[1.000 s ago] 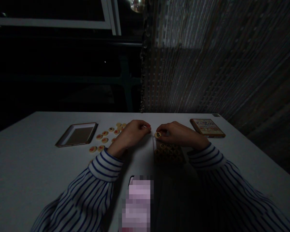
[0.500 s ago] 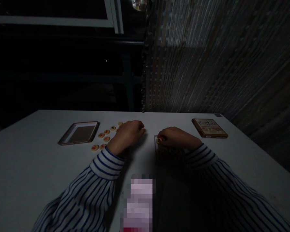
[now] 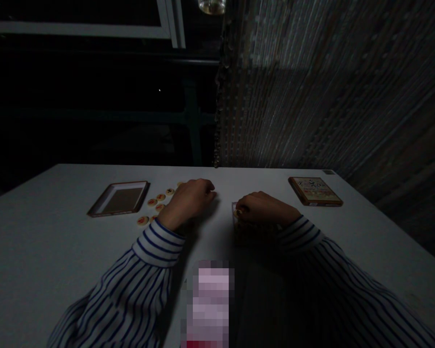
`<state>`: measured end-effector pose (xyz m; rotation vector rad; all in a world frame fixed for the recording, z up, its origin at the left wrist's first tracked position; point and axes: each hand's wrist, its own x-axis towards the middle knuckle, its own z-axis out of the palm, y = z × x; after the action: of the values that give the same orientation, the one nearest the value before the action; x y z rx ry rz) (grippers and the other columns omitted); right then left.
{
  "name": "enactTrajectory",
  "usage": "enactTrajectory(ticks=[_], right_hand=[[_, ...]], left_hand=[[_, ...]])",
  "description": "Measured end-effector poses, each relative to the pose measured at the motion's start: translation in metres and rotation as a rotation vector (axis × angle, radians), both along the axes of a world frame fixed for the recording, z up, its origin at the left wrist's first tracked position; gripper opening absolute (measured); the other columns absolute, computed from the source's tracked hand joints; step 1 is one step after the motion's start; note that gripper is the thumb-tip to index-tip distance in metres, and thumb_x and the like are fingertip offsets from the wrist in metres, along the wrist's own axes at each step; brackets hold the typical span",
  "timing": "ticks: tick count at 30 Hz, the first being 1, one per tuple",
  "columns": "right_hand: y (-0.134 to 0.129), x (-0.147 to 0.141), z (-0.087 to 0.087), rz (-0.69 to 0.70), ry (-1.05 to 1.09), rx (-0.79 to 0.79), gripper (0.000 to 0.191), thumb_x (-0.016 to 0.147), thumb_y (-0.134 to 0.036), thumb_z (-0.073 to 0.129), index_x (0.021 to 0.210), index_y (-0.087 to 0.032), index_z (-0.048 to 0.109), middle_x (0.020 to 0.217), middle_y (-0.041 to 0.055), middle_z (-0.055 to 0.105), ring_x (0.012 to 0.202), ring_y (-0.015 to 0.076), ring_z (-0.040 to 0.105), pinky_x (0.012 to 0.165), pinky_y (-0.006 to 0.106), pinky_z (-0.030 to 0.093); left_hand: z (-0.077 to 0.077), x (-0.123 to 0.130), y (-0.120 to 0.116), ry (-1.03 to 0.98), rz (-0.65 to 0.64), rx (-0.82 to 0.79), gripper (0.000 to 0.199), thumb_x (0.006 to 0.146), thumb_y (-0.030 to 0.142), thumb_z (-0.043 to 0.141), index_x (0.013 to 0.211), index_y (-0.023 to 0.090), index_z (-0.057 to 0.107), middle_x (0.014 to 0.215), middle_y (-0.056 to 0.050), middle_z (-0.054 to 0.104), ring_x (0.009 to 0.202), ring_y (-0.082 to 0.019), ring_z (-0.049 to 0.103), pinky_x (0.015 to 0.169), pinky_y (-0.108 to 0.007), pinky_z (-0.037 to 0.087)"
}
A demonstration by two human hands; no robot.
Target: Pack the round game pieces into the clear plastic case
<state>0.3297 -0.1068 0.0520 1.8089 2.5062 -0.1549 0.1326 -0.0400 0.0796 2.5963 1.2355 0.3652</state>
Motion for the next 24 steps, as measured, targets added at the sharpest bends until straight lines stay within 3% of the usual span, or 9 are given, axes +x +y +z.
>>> enactTrajectory(ticks=[7, 13, 24], right_hand=[[0.001, 0.001, 0.000, 0.013, -0.072, -0.013, 0.021, 0.074, -0.032, 0.045, 0.076, -0.019, 0.062, 0.075, 0.0060, 0.064, 0.064, 0.0160, 0.055, 0.054, 0.026, 0.029], [-0.001, -0.001, 0.005, 0.030, -0.049, -0.023, 0.024, 0.077, -0.029, 0.043, 0.090, -0.022, 0.062, 0.090, 0.0057, 0.065, 0.079, 0.0180, 0.057, 0.064, 0.027, 0.033], [-0.004, -0.005, 0.010, 0.054, -0.020, -0.024, 0.023, 0.077, -0.024, 0.045, 0.089, -0.023, 0.064, 0.087, 0.0048, 0.065, 0.080, 0.0178, 0.057, 0.069, 0.028, 0.036]], left_hand=[[0.000, 0.001, 0.001, 0.071, 0.005, 0.034, 0.031, 0.079, 0.036, 0.042, 0.099, 0.020, 0.061, 0.100, -0.008, 0.064, 0.088, -0.021, 0.058, 0.074, -0.030, 0.041], [0.003, 0.000, 0.000, 0.097, 0.011, 0.053, 0.033, 0.080, 0.039, 0.041, 0.098, 0.021, 0.061, 0.099, -0.007, 0.065, 0.090, -0.021, 0.058, 0.075, -0.030, 0.042], [0.000, 0.000, 0.003, 0.098, 0.006, 0.039, 0.032, 0.079, 0.038, 0.042, 0.100, 0.020, 0.060, 0.101, -0.007, 0.064, 0.092, -0.021, 0.058, 0.076, -0.029, 0.041]])
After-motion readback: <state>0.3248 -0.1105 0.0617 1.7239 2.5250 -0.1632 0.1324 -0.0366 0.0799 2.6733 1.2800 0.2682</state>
